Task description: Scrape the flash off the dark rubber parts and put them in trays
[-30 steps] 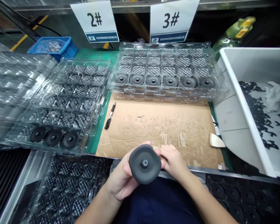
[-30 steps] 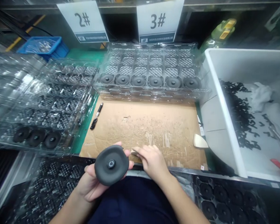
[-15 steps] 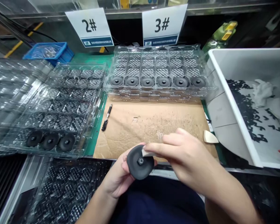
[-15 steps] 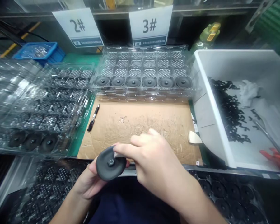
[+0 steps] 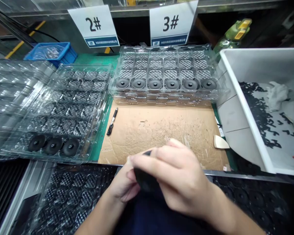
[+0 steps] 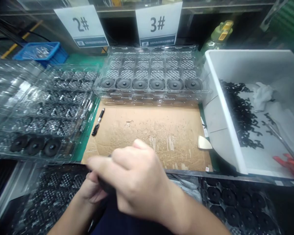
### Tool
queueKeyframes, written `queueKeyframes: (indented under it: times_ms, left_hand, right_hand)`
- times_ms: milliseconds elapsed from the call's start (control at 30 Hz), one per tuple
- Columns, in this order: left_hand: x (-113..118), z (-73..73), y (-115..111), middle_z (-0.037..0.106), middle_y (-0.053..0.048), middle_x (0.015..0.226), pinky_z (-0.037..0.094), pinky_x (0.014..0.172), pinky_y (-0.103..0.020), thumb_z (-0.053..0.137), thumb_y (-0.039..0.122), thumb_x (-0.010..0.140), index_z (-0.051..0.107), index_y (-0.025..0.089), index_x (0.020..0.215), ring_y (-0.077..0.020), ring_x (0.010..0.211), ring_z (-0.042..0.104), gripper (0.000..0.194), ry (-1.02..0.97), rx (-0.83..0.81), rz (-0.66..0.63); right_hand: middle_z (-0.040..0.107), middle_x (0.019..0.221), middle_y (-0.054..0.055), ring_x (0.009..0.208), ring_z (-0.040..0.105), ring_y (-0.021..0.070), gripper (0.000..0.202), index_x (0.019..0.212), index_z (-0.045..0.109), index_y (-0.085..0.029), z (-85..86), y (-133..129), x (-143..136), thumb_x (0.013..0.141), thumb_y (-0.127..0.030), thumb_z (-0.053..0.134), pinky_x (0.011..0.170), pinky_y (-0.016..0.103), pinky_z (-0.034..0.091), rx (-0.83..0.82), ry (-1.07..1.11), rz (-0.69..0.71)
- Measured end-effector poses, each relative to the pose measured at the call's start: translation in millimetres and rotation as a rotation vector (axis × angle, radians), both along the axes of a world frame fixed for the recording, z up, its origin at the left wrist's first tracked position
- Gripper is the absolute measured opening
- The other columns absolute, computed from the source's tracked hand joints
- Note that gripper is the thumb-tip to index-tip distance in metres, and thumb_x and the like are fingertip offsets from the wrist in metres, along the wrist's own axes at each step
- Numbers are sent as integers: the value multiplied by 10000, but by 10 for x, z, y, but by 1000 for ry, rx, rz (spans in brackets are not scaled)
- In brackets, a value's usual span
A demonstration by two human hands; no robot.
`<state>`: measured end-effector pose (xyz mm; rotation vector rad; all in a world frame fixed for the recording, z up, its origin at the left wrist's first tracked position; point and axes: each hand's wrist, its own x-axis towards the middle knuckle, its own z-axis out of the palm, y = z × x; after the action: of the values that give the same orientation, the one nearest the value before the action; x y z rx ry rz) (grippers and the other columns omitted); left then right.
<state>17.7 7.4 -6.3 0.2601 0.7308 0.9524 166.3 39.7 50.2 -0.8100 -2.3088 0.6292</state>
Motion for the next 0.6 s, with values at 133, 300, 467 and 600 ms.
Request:
queueKeyframes:
  times_ms: [133, 300, 467, 600]
  left_hand:
    - [-82, -67, 6, 660, -21, 1073, 436, 921, -304, 796, 388, 528, 623, 252, 1069, -216, 988, 610, 584, -26, 58, 75]
    - [-99, -115, 3, 630, -37, 1142, 459, 893, -294, 757, 417, 571, 594, 254, 1106, -214, 1034, 586, 582, -77, 32, 113]
    - [-9, -22, 37, 658, -18, 1085, 470, 871, -263, 765, 285, 620, 607, 246, 1085, -184, 980, 610, 493, -85, 69, 125]
    - [-11, -2, 37, 654, 12, 1076, 451, 883, -233, 753, 190, 634, 624, 267, 1053, -162, 985, 600, 445, -36, 48, 137]
  right_hand:
    - [620, 705, 44, 572, 480, 131, 323, 1113, 576, -80, -65, -184, 34, 805, -75, 478, 570, 290, 357, -52, -18, -207]
    - [667, 813, -11, 655, 589, 112, 263, 1064, 612, -226, -155, -193, 201, 832, -145, 515, 602, 238, 456, -407, 140, -223]
    - [635, 1083, -5, 893, 602, 155, 324, 1149, 561, -282, -123, -117, 177, 842, -183, 538, 682, 243, 488, -326, 221, -521]
    - [651, 999, 76, 829, 593, 179, 326, 1163, 538, -131, -66, -132, -53, 841, -122, 494, 737, 311, 475, -93, 178, -308]
